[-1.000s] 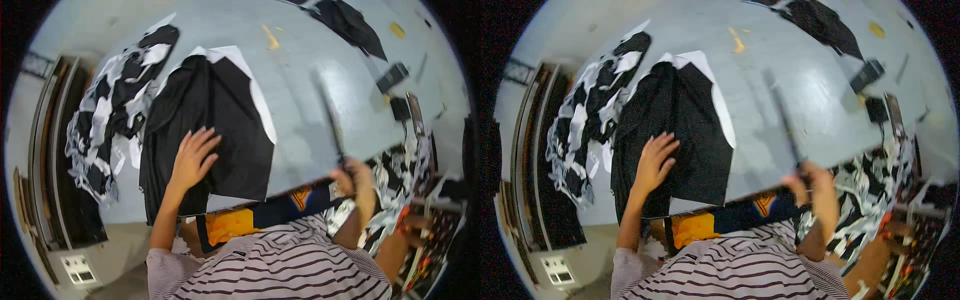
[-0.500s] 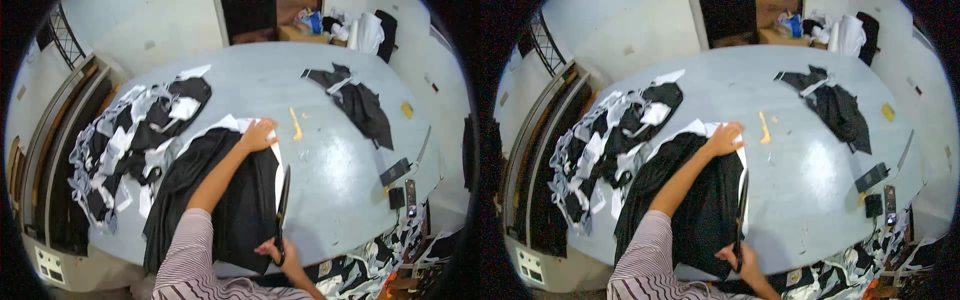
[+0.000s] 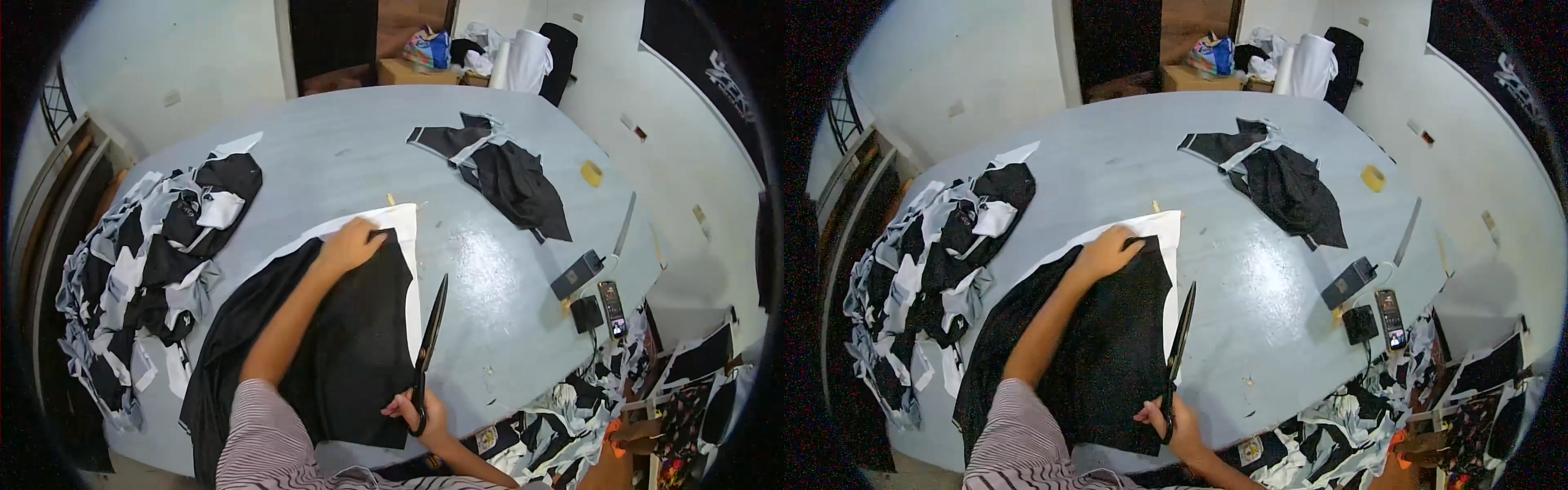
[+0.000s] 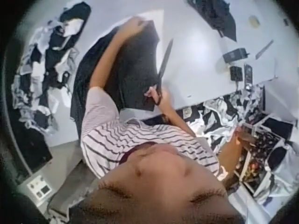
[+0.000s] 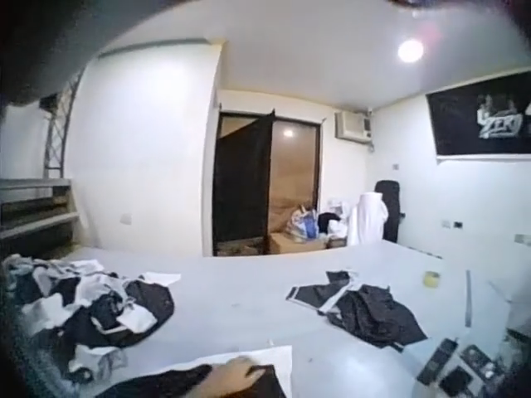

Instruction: Cutting black fabric along the edges of a white paper pattern using large scissors.

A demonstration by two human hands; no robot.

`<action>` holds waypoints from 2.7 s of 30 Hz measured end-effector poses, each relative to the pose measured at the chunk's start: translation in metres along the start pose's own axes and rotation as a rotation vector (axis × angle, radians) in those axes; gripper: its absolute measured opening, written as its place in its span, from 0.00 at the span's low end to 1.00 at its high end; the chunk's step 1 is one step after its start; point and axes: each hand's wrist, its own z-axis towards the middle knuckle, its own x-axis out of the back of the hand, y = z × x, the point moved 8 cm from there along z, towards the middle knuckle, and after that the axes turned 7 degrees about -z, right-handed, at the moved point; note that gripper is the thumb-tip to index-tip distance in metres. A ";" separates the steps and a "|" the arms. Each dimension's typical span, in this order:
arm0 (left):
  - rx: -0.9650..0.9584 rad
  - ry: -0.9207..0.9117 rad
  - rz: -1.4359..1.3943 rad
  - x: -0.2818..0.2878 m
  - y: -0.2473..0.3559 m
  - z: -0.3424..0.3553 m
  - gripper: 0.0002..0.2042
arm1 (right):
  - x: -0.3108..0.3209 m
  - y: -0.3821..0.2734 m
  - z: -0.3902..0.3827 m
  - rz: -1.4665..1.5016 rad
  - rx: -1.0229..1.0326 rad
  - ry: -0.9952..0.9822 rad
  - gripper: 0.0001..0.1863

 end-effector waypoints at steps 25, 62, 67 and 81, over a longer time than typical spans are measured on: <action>-0.248 -0.076 0.229 0.032 0.018 -0.152 0.24 | 0.037 0.000 -0.002 -0.124 -0.061 -0.070 0.12; -0.515 -0.108 0.122 -0.098 0.122 -0.229 0.39 | 0.090 0.010 -0.132 -0.585 -0.519 -0.527 0.29; -0.440 -0.122 0.172 -0.084 0.113 -0.220 0.45 | 0.085 -0.001 -0.117 -0.820 -0.443 -0.547 0.31; -0.427 -0.119 0.162 -0.087 0.103 -0.216 0.49 | 0.078 -0.015 -0.107 -0.896 -0.266 -0.434 0.30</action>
